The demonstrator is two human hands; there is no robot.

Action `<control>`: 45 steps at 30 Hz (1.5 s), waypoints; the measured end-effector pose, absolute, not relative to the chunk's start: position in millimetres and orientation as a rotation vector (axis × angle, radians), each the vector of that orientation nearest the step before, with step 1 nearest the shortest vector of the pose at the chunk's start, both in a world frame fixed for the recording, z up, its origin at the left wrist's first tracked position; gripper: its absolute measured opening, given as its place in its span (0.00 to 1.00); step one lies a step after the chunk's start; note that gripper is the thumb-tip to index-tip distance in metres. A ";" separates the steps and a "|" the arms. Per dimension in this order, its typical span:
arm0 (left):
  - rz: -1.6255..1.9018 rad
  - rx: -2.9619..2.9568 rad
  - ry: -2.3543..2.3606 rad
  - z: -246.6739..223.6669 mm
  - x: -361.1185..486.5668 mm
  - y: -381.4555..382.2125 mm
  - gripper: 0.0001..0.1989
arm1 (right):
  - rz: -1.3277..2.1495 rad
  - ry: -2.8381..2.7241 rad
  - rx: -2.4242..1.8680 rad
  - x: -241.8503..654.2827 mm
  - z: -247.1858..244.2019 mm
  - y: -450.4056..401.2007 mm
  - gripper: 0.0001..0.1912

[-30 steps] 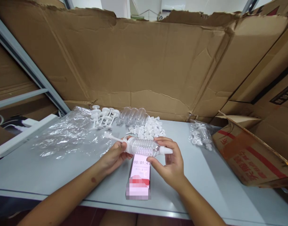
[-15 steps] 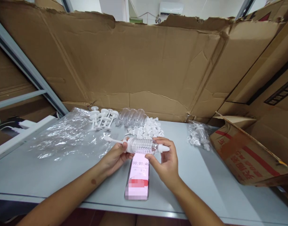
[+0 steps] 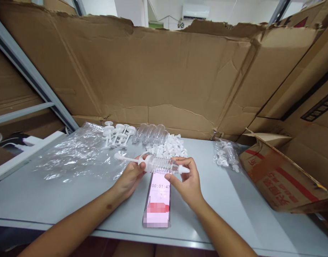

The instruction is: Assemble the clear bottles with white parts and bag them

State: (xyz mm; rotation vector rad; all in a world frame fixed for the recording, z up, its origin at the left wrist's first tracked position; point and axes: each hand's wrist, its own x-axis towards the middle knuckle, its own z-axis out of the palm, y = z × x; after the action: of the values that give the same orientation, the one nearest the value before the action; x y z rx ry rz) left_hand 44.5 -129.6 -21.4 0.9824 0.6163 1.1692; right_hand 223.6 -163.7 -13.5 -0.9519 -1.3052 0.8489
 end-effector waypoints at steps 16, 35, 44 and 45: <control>1.318 1.141 0.620 -21.6 45.9 -139.1 0.22 | 1.290 -1.069 -0.740 219.9 -13.9 -161.7 0.21; 1.193 1.458 0.525 -26.7 43.7 -129.8 0.39 | 1.749 -0.598 -0.531 222.1 -12.6 -153.6 0.14; 1.568 1.790 0.904 -12.0 26.3 -126.9 0.28 | 1.576 -0.603 -0.545 235.9 -4.1 -148.0 0.12; 1.486 1.874 0.881 -12.9 26.6 -127.8 0.25 | 1.572 -0.624 -0.544 235.2 -4.7 -148.2 0.12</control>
State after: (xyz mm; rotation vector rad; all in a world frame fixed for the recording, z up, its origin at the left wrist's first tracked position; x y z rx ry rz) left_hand 26.6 -127.8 -12.9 1.8742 0.8815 1.4857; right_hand 235.2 -148.2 -4.7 -0.5438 -0.6245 1.5720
